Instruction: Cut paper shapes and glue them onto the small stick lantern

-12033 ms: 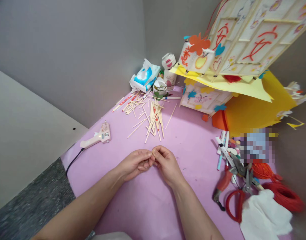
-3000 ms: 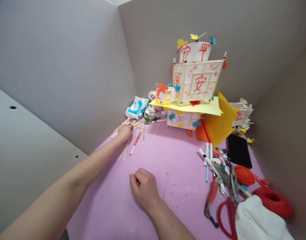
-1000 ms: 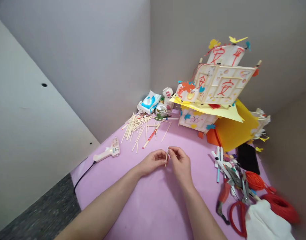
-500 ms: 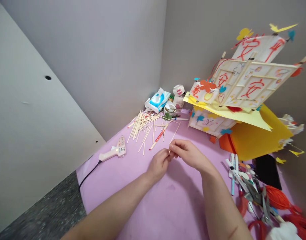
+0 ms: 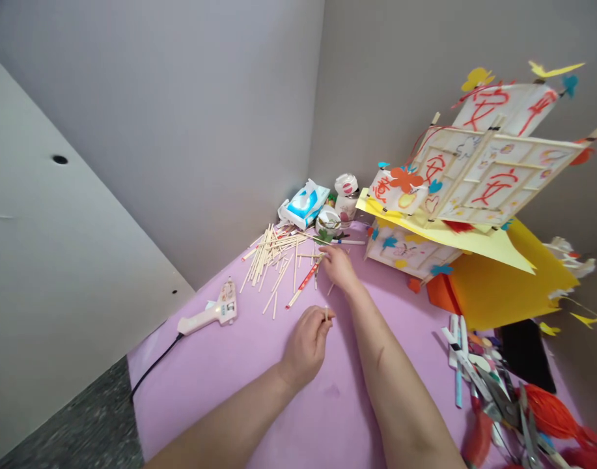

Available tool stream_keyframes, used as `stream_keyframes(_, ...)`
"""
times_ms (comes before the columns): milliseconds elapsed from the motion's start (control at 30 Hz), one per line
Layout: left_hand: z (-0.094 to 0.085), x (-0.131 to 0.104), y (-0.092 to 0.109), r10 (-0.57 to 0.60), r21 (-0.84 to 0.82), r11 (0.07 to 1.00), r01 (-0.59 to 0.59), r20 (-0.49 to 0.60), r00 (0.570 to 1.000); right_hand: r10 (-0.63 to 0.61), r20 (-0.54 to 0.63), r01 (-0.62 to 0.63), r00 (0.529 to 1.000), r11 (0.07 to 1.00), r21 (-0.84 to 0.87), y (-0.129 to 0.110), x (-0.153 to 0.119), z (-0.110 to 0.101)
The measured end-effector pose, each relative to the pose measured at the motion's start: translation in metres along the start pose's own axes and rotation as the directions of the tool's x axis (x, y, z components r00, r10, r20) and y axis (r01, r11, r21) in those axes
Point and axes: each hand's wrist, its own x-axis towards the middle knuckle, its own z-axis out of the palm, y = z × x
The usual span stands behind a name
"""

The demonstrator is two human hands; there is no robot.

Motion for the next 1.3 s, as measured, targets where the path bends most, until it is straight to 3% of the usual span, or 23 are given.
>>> stream_keyframes(200, 0.001, 0.002, 0.0, -0.05, -0.013, 0.999, 0.05, 0.049, 0.998, -0.019, 0.02, 0.022, 1.0, 0.981, -0.192, 0.01, 0.006, 0.034)
stream_keyframes(367, 0.002, 0.003, -0.001, -0.095, -0.022, 0.995, 0.097, 0.055, 0.994, 0.021, -0.056, -0.032, 0.998, 0.98, -0.198, 0.013, 0.005, 0.028)
stream_keyframes(467, 0.002, 0.004, -0.001, -0.117, -0.02, 0.993, 0.118, 0.053, 0.992, 0.05, -0.098, -0.057, 0.994, 0.996, -0.072, 0.01, 0.005, 0.017)
stream_keyframes(533, 0.003, 0.004, -0.001, -0.124, -0.024, 0.992, 0.126, 0.065, 0.99, 0.077, -0.051, -0.076, 0.996, 0.996, 0.038, 0.009, 0.004, 0.011)
stream_keyframes(667, 0.002, 0.004, 0.0, -0.149, -0.041, 0.987, 0.152, 0.074, 0.986, 0.005, 0.179, -0.031, 0.984, 0.989, 0.142, 0.016, 0.004, 0.002)
stream_keyframes(733, 0.002, 0.004, 0.0, -0.162, -0.042, 0.985, 0.165, 0.076, 0.984, -0.021, 0.111, 0.009, 0.994, 0.995, 0.103, 0.024, 0.007, -0.001)
stream_keyframes(833, 0.002, 0.004, 0.001, -0.169, -0.03, 0.985, 0.172, 0.088, 0.982, -0.001, -0.113, -0.001, 0.994, 1.0, -0.021, 0.037, 0.018, -0.004)
stream_keyframes(900, 0.002, 0.004, 0.002, -0.164, -0.021, 0.986, 0.167, 0.094, 0.982, 0.02, -0.143, -0.029, 0.99, 0.998, -0.061, 0.041, 0.029, -0.001)
stream_keyframes(1067, 0.002, 0.004, 0.001, -0.137, -0.006, 0.99, 0.137, 0.08, 0.987, -0.101, 0.041, 0.102, 0.994, 0.994, -0.031, 0.019, 0.061, 0.022)
stream_keyframes(1200, 0.001, 0.003, 0.0, -0.08, -0.035, 0.996, 0.08, 0.014, 0.997, -0.29, 0.193, 0.29, 0.937, 0.957, 0.03, -0.011, 0.082, 0.051)
stream_keyframes(1300, 0.0, 0.001, 0.001, -0.042, -0.055, 0.998, 0.039, -0.052, 0.998, -0.363, 0.271, 0.378, 0.891, 0.926, -0.001, -0.023, 0.092, 0.068)
